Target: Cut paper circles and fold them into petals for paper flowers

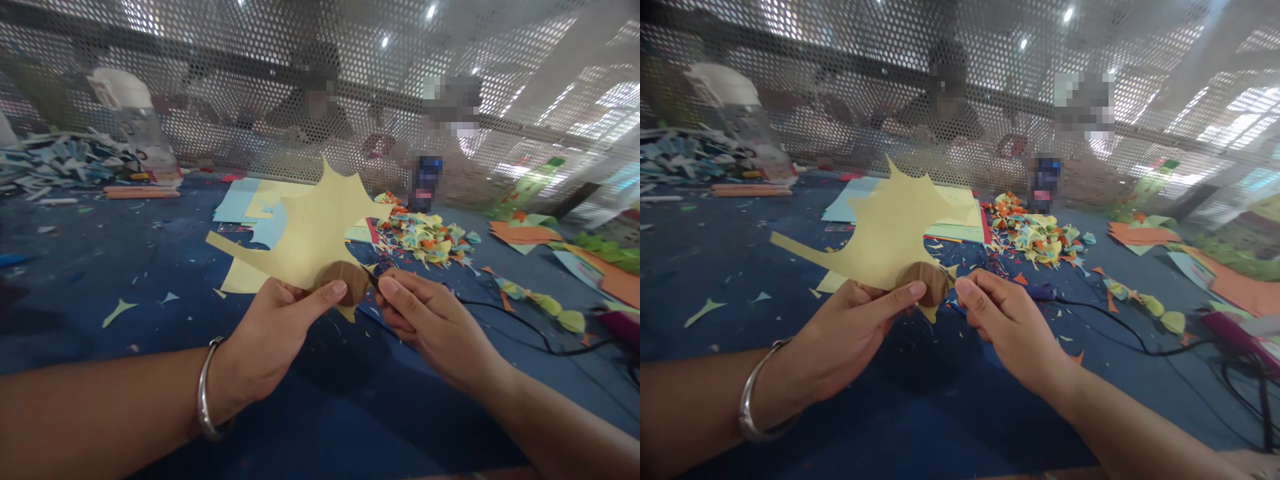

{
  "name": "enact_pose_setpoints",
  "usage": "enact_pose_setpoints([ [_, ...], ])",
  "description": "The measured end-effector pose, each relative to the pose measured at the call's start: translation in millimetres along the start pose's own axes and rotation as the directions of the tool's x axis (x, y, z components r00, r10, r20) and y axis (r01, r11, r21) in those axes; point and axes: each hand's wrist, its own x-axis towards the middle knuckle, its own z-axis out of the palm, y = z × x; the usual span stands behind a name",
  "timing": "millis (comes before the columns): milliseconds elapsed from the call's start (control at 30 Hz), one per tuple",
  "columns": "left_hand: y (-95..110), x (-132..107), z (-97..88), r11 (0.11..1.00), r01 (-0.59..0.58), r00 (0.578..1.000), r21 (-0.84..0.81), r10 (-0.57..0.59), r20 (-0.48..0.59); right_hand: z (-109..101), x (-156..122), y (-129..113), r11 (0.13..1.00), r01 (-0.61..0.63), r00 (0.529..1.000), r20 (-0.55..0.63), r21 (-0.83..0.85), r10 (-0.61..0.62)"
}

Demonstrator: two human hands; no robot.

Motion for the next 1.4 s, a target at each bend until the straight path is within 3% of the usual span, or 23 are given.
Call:
enact_pose_setpoints([
  [467, -0.3, 1.2, -3.5, 0.999, 0.008, 0.998, 0.043, -0.011, 0.061, -2.7, -0.9, -3.5, 0.989, 0.027, 1.000, -0.004, -0.143, -0.028],
  [600, 0.7, 1.3, -4.6, 0.998, 0.033, 0.999, 0.060, -0.034, 0.029, -4.1, -0.9, -3.2, 0.985, 0.029, 1.000, -0.002, -0.169, -0.030],
  [767, 2.1, 0.3, -2.4, 0.994, 0.078, 0.995, 0.076, -0.073, -0.069, -2.7, -0.3, -2.1, 0.990, 0.034, 0.999, -0.003, -0.136, -0.034],
  [967, 0.2, -0.2, 0.3, 1.000, 0.027, 0.998, 0.015, -0.027, -0.049, -0.3, -0.2, -1.6, 0.996, 0.016, 1.000, -0.010, -0.086, -0.017],
  [1200, 2.7, -2.4, 2.9, 0.995, 0.097, 0.994, -0.011, -0.097, -0.044, 1.0, -0.5, -1.4, 1.000, 0.000, 1.000, 0.009, 0.016, 0.000],
  [1400, 2.9, -3.4, 3.1, 0.995, 0.095, 0.994, 0.000, -0.095, -0.057, 0.4, -0.8, -1.0, 1.000, 0.006, 1.000, -0.006, -0.022, -0.006],
])
